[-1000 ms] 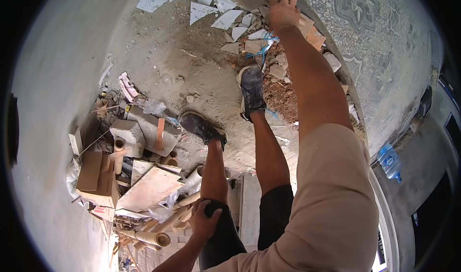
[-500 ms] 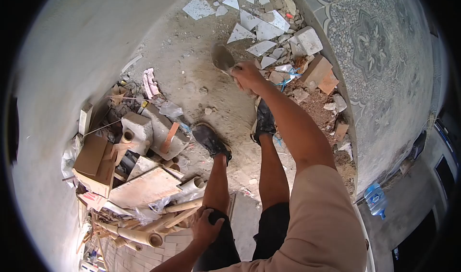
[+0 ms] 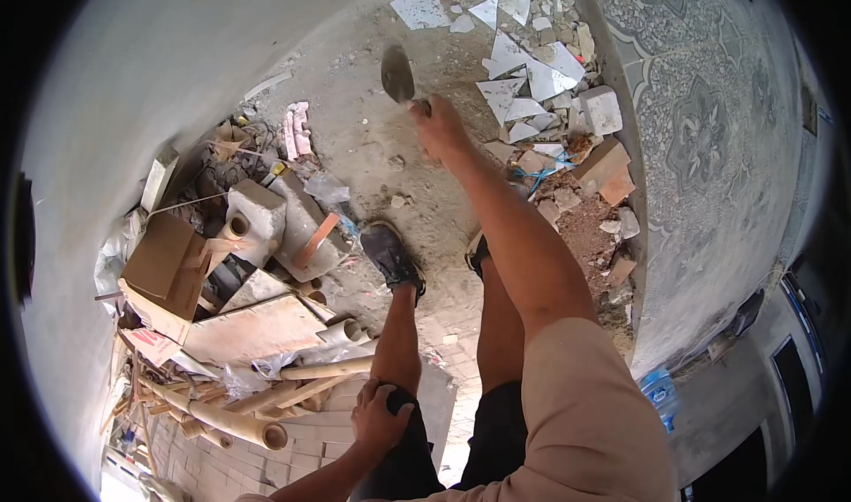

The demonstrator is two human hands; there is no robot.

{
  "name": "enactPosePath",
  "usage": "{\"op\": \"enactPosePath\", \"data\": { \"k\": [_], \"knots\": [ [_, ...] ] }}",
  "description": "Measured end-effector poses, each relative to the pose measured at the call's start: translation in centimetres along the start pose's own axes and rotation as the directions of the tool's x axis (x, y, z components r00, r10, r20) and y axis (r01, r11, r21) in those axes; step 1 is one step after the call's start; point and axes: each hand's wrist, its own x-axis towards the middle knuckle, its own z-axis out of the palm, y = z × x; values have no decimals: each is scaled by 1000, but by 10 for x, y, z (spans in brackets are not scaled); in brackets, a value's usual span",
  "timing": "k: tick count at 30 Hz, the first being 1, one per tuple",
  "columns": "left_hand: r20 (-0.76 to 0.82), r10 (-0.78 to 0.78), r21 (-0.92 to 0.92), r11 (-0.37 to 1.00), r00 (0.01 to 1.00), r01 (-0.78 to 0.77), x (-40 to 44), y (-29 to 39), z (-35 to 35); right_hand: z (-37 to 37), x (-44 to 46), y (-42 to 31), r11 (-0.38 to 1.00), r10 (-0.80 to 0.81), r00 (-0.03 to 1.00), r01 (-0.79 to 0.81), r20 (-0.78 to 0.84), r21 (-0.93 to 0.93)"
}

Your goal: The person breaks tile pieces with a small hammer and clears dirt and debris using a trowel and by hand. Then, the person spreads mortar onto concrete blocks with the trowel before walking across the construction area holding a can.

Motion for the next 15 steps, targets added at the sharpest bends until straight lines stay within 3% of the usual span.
{"op": "enactPosePath", "data": {
  "k": [2,5,7,9,11,13,14,15],
  "knots": [
    [3,0,-14,1000,1000,0,1,-1,0,5,52,-15,996,-51,978,36,202,77],
    [10,-2,-18,1000,1000,2,-1,0,-1,5,100,-39,999,-45,960,44,276,12],
    [8,-3,-14,1000,1000,4,2,-1,-3,-13,118,-46,984,-31,968,73,251,-160],
    [5,11,-43,999,1000,-10,-1,-3,-2,-43,130,-32,991,-122,989,126,82,-50],
    [-10,13,-55,998,1000,-14,1,-4,-4,-75,113,-33,982,-80,994,67,-73,-174],
    [-15,12,-81,997,1000,-14,-2,-4,-4,-84,91,-26,987,-121,964,91,-235,-135],
    [-18,8,-78,997,1000,-10,-1,-5,-4,-80,84,-24,984,-128,964,94,-234,-151],
    [-23,1,-75,997,1000,-3,0,-4,-4,-72,80,-20,991,-119,941,130,-316,11]
  ]
}}
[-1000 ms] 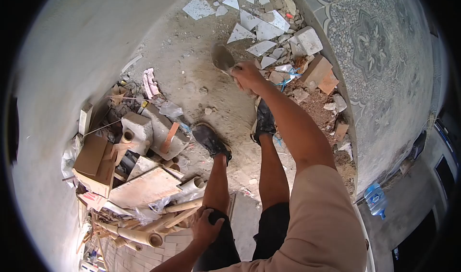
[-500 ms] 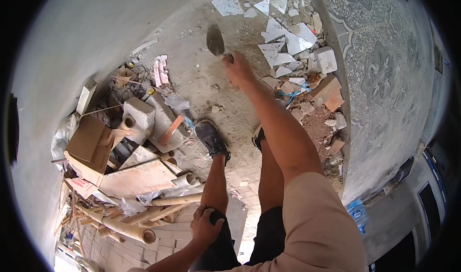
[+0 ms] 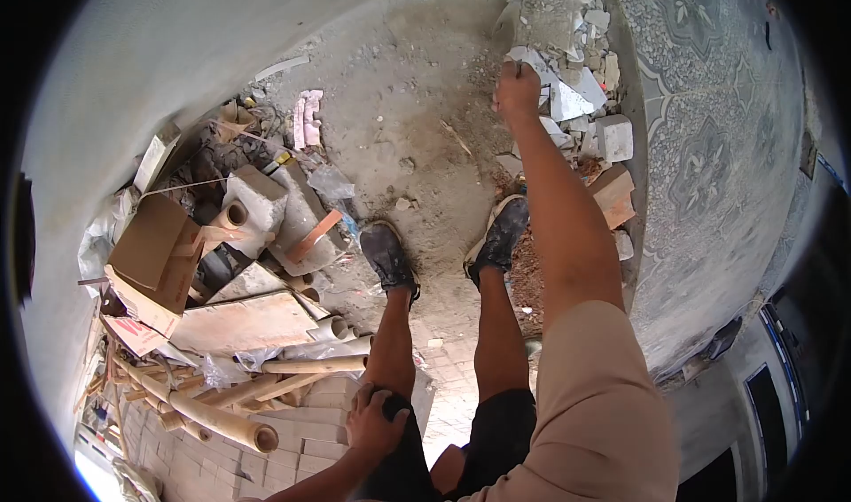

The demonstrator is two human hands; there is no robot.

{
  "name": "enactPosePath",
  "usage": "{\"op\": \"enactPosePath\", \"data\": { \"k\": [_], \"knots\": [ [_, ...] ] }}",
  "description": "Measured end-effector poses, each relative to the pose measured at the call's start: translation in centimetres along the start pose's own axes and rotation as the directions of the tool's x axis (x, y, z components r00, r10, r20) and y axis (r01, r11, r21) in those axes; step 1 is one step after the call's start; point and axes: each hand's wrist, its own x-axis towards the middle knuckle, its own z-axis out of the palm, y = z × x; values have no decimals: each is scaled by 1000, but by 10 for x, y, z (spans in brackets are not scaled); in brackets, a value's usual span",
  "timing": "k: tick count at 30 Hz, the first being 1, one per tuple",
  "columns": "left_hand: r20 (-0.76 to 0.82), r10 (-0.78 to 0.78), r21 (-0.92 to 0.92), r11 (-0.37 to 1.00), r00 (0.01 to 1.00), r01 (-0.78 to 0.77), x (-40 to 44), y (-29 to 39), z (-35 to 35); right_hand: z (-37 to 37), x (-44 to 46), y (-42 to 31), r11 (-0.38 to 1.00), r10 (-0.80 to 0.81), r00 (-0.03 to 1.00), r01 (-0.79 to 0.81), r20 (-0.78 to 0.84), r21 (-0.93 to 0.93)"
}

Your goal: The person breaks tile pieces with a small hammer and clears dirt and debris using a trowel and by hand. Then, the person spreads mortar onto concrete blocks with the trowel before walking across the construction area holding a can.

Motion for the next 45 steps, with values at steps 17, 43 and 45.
{"op": "enactPosePath", "data": {
  "k": [17,43,45],
  "knots": [
    [-28,10,-42,999,1000,-12,1,-1,-6,41,-34,56,994,-63,982,77,176,-76],
    [-41,68,18,998,997,-67,-3,-18,1,-75,-145,90,981,163,967,-138,196,-137],
    [-104,97,25,995,990,-95,-1,-23,5,-74,-131,98,988,67,971,-33,228,-150]
  ]
}}
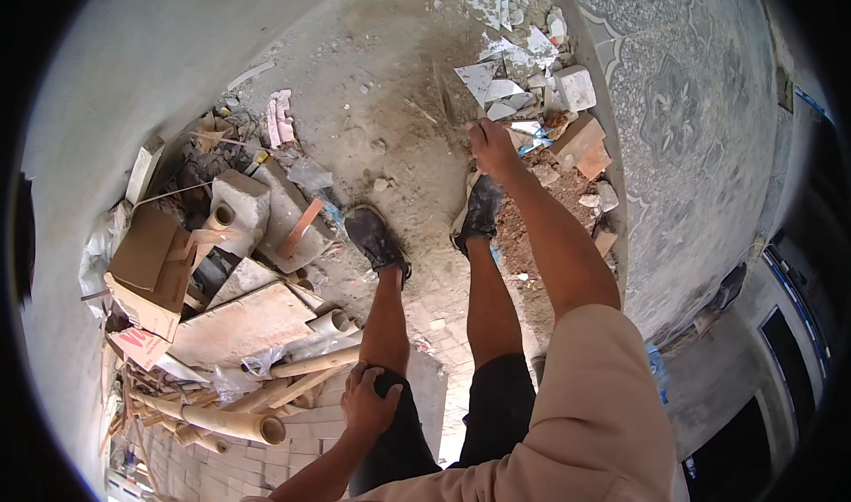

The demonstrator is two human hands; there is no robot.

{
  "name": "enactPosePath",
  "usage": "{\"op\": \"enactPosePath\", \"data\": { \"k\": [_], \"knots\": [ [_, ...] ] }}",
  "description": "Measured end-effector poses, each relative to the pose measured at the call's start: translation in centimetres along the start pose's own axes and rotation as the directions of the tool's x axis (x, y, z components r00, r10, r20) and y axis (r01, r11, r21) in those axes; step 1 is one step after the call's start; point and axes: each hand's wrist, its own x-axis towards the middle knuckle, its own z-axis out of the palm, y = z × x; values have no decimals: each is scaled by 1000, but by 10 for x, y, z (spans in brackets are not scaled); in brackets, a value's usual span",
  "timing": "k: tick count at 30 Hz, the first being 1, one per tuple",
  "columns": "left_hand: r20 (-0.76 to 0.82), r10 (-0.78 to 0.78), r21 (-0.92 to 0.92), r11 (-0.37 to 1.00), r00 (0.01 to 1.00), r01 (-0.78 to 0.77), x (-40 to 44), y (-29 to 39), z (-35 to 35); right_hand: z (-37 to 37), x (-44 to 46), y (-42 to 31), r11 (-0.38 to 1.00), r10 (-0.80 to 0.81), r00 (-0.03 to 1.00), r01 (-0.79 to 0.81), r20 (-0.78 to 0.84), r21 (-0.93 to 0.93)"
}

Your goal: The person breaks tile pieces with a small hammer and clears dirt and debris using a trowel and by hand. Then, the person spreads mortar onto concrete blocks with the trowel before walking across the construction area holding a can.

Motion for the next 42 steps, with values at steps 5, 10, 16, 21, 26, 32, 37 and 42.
{"op": "enactPosePath", "data": {
  "k": [5,10,16,21,26,32,37,42],
  "knots": [
    [-15,-4,1,1000,1000,4,2,-3,-2,-40,12,30,977,214,869,-187,-447,105],
    [-14,20,36,999,1000,-19,-1,-5,4,1,-23,7,980,201,976,-200,-82,23],
    [56,-37,-7,999,998,38,-1,-4,-10,2,-9,43,933,325,927,-281,-188,226],
    [-17,29,50,998,999,-28,-2,-10,-7,-16,-63,50,908,387,903,-338,-186,248],
    [-7,28,45,999,1000,-27,-1,-13,-27,-47,-57,78,913,408,900,-395,-157,108],
    [-1,93,66,993,996,-93,1,-29,-33,-12,-139,76,952,273,916,-214,-293,218],
    [24,68,140,988,997,-71,-1,-25,-30,26,-151,149,940,280,960,-277,-15,-200],
    [31,60,142,988,998,-64,-1,-23,-15,-8,-108,190,846,69,997,-37,41,-531]
  ]
}}
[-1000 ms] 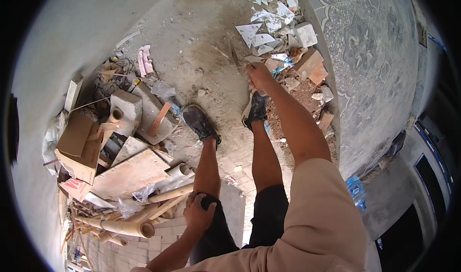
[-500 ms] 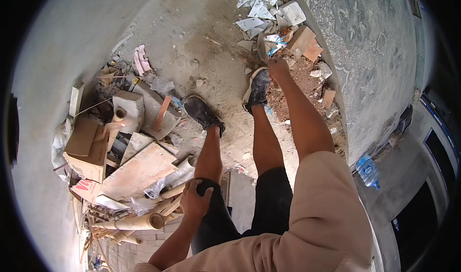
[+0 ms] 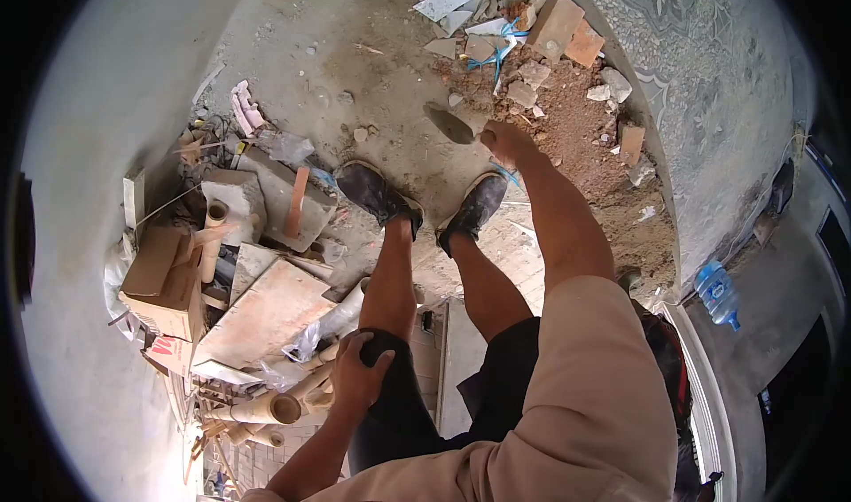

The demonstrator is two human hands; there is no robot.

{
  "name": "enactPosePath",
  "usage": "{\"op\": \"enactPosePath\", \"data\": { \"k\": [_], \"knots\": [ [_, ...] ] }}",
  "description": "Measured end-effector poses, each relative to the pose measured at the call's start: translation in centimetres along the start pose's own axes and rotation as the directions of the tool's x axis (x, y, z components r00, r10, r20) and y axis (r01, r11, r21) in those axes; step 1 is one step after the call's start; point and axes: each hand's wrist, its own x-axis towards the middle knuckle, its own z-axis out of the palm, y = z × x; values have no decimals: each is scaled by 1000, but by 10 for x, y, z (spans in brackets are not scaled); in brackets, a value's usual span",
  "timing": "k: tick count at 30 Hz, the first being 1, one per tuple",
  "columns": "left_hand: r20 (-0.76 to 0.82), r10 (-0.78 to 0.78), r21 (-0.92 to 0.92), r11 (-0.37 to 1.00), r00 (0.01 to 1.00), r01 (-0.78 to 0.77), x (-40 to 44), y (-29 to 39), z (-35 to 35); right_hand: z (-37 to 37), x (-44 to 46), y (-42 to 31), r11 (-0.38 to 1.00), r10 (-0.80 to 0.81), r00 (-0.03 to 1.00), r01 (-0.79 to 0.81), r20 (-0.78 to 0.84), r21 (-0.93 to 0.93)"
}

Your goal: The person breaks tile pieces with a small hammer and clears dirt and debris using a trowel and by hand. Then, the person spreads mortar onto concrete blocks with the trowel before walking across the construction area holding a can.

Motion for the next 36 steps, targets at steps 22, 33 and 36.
{"op": "enactPosePath", "data": {
  "k": [22,33,36],
  "knots": [
    [-81,10,462,886,997,28,-29,86,50,16,-289,115,744,524,850,-422,-60,518],
    [73,460,524,737,885,-427,-75,126,-46,80,-570,134,124,787,557,-564,266,816],
    [325,460,435,704,827,-562,-96,127,-73,5,-627,79,-239,797,405,-470,449,849]
  ]
}}
